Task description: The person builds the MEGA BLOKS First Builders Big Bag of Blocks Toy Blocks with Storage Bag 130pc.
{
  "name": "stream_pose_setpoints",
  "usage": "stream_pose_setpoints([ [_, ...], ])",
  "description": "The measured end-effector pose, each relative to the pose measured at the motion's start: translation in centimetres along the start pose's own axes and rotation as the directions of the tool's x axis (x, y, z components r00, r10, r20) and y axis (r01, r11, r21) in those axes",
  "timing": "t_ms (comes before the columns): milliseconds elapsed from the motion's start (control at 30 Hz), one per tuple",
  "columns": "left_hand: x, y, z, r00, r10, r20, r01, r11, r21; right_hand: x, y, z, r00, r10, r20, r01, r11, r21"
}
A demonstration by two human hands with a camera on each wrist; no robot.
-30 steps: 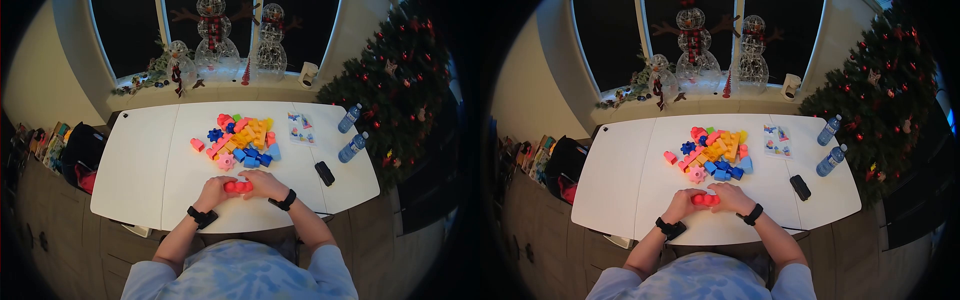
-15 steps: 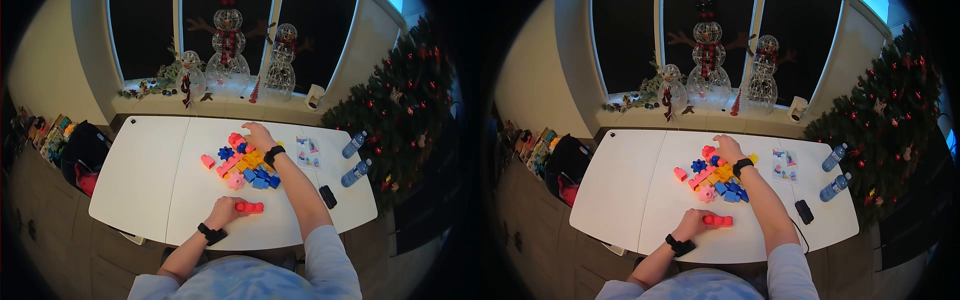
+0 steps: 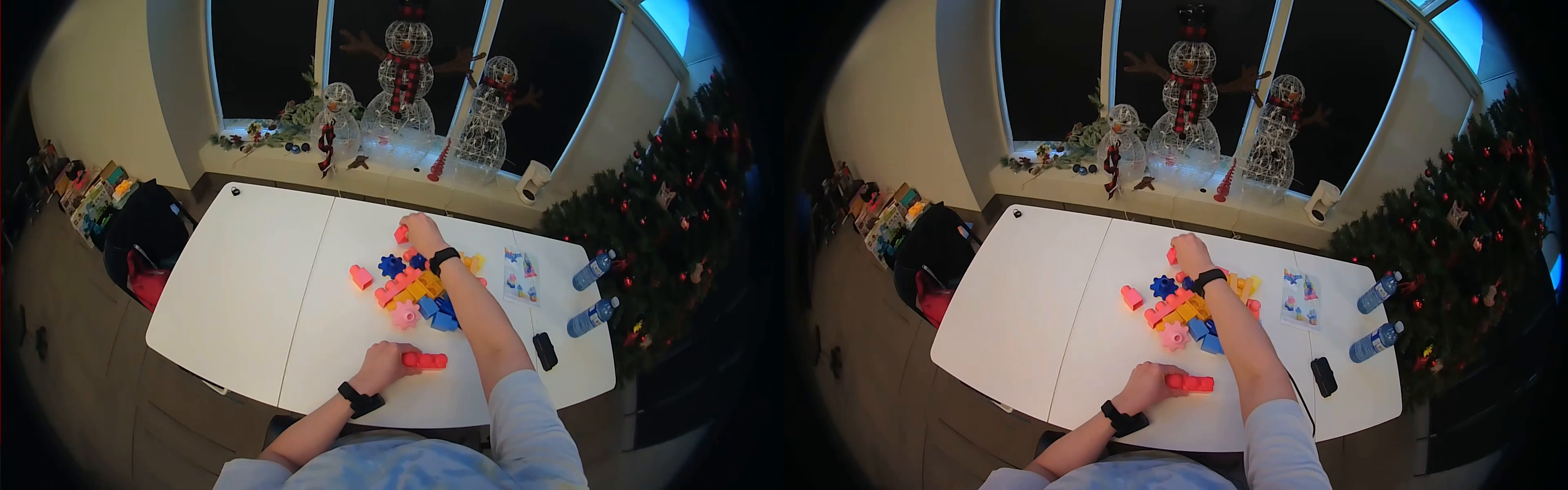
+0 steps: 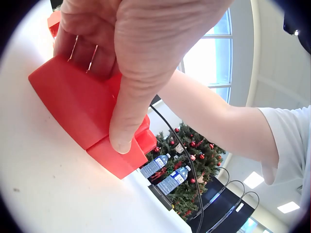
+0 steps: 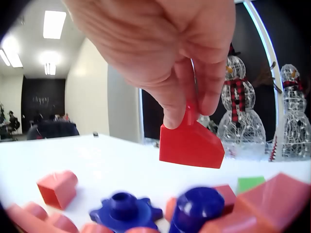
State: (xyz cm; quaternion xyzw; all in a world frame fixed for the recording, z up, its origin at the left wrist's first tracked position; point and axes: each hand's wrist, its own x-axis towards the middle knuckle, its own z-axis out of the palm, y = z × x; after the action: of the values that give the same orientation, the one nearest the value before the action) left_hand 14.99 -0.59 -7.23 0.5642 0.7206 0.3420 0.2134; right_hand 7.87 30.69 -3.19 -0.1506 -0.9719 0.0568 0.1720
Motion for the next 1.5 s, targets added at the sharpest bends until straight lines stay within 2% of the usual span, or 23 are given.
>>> stream_pose_setpoints([
  [133,-0.1,0.0,0.0,1.000,-0.013,-0.017,0.013,1.000,-0.015,-3.0,-2.7,-8.3,0.961,-0.041,-0.273,0.090,0.981,0.171],
  [233,0.0,-0.2,0.3,0.999,-0.016,-0.032,0.017,1.000,0.014,-8.6,-5.1,-15.2,0.987,0.041,-0.152,0.021,0.925,0.381],
  [267,0.1,-0.3,0.3,1.000,-0.016,-0.015,0.016,1.000,0.004,-10.9,-5.6,-16.5,0.994,0.046,-0.103,-0.013,0.954,0.299],
  [333,0.1,-0.3,0.4,0.999,-0.023,-0.041,0.023,1.000,0.004,-15.8,-6.6,-18.1,0.998,0.041,0.044,-0.054,0.936,0.347],
  [400,0.1,-0.1,0.2,0.999,-0.030,-0.026,0.029,1.000,-0.004,-20.3,-5.5,-16.9,0.979,0.085,0.185,-0.146,0.926,0.347],
  [467,0.2,0.0,0.0,0.999,-0.028,-0.039,0.028,1.000,0.009,-24.0,-5.4,-15.3,0.976,0.088,0.197,-0.154,0.925,0.347],
  [567,0.1,0.1,0.2,0.999,-0.017,-0.043,0.017,1.000,0.003,-27.7,-5.9,-13.1,0.948,0.089,0.305,-0.203,0.908,0.366],
  [600,0.2,0.0,0.3,0.999,-0.014,-0.052,0.014,1.000,0.004,-28.4,-6.2,-12.2,0.948,0.097,0.304,-0.211,0.905,0.369],
  [667,0.2,0.0,0.3,0.999,-0.011,-0.050,0.011,1.000,0.002,-29.5,-6.9,-10.4,0.973,0.094,0.211,-0.181,0.879,0.442],
  [733,0.3,0.1,0.3,0.999,-0.011,-0.052,0.011,1.000,0.002,-30.1,-7.4,-9.5,0.967,0.098,0.234,-0.198,0.869,0.453],
  [933,0.3,0.0,0.2,0.997,0.042,-0.069,-0.039,0.998,0.048,-30.7,-7.6,-8.7,0.976,0.141,0.164,-0.206,0.836,0.508],
  [1100,0.2,0.1,0.2,0.996,0.068,-0.056,-0.064,0.996,0.065,-31.2,-7.3,-7.2,0.993,0.068,0.100,-0.109,0.855,0.507],
  [1433,0.2,0.2,0.4,0.993,0.085,-0.088,-0.083,0.996,0.029,-31.0,-8.2,-6.9,0.987,0.093,0.131,-0.144,0.876,0.460],
  [1500,0.2,0.5,0.0,0.999,0.035,-0.017,-0.035,0.999,0.031,-31.1,-8.1,-6.7,0.984,0.104,0.142,-0.159,0.871,0.465],
])
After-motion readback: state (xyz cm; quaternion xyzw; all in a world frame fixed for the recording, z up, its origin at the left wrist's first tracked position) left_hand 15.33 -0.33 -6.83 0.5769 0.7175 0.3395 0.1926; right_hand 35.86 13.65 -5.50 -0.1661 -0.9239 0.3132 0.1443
